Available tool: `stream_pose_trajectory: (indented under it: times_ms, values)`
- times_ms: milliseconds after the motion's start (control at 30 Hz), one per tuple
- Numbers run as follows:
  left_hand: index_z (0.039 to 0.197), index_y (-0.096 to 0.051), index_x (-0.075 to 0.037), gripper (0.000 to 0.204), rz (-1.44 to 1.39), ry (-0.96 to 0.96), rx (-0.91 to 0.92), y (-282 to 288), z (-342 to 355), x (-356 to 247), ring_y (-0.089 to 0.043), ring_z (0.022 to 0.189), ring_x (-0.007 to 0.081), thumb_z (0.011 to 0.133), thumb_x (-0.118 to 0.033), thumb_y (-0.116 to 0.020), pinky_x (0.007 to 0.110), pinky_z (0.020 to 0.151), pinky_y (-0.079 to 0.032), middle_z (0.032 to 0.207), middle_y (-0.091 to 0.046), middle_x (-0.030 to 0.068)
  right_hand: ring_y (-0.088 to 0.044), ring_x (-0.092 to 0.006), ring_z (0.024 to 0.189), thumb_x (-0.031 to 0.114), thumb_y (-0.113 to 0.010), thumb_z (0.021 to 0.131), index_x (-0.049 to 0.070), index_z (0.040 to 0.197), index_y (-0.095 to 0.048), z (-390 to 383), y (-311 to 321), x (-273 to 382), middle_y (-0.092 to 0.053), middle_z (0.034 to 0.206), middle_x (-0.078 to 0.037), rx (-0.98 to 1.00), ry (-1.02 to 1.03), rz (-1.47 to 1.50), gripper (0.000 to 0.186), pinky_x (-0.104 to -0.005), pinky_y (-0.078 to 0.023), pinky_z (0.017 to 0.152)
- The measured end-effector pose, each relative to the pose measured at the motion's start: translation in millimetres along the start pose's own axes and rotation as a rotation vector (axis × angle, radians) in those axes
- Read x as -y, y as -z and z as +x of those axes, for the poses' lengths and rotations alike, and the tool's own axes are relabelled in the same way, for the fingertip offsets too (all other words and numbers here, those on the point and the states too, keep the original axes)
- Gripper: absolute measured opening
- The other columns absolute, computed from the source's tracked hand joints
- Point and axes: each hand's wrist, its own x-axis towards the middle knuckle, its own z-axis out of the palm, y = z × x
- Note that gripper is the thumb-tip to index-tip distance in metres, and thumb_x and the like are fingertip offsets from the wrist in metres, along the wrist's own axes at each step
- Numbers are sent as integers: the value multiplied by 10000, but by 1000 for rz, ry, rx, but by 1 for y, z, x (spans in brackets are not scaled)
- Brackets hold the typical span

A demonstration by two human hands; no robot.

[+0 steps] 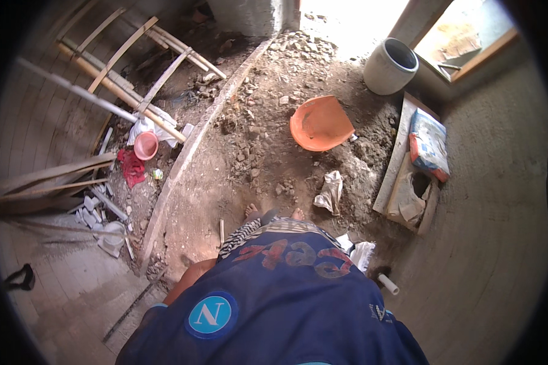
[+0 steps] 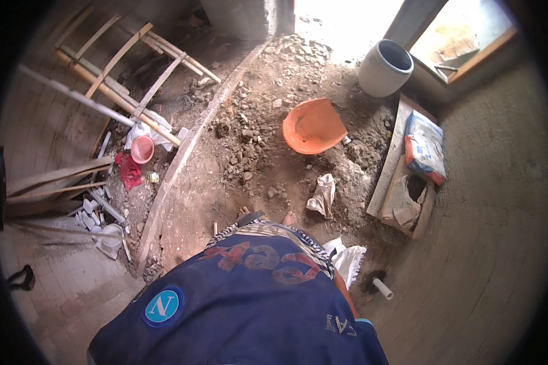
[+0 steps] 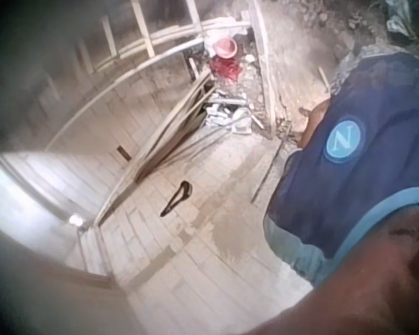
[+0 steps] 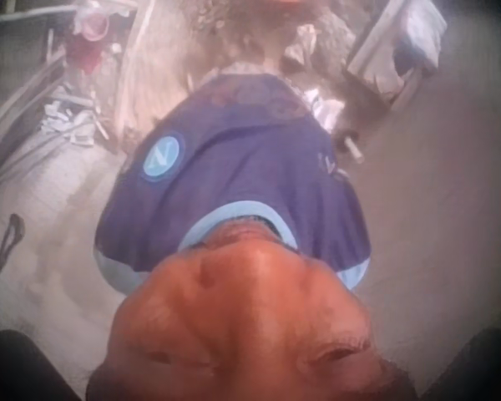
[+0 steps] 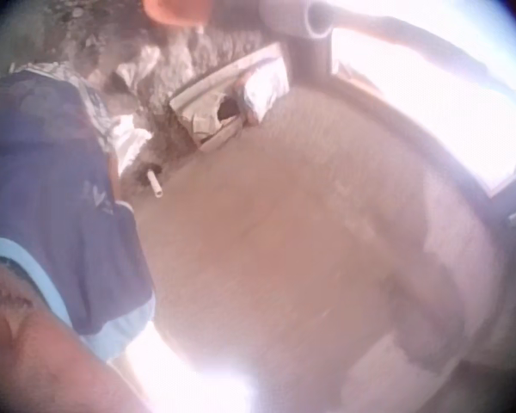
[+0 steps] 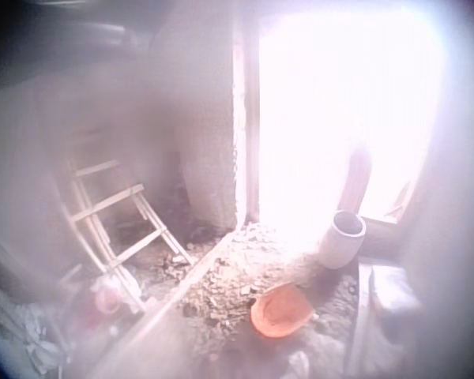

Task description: The person fills white bags with concrete debris and soil by hand and using a plastic bowl in an active work zone.

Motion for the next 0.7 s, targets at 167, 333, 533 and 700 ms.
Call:
stream_pose_trajectory:
  times_ms: [167,333,533,700]
  values:
    - [971,-659,-1,310,-11,-68,1,-15,-6,-6,-628,814,285,788,-248,-621,371,724,-468,879,-668,147,-616,-167,714,209,-627,740,31,841,-693,50,27,-3,-681,787,-92,-41,84,-118,216,-328,-469,617]
    - [957,-669,-4,294,-56,-310,-85,-1,6,-23,-631,802,279,789,-239,-617,368,715,-469,867,-672,141,-627,-233,623,284,-576,709,51,738,-696,22,80,110,-654,690,-149,-29,97,34,264,-365,-464,583]
    - [918,-686,-17,278,-12,-12,-55,-16,20,-64,-656,825,268,757,-234,-619,393,684,-473,874,-670,194,-651,-351,818,386,-613,689,80,843,-715,45,76,76,-675,847,-177,98,129,-375,358,-442,-504,715]
    - [915,-674,-25,260,-177,-1,-7,-27,32,-71,-645,788,256,762,-220,-595,388,675,-481,856,-664,169,-644,-354,811,307,-658,617,76,831,-705,30,57,26,-668,857,-176,-16,329,-267,318,-422,-502,694]
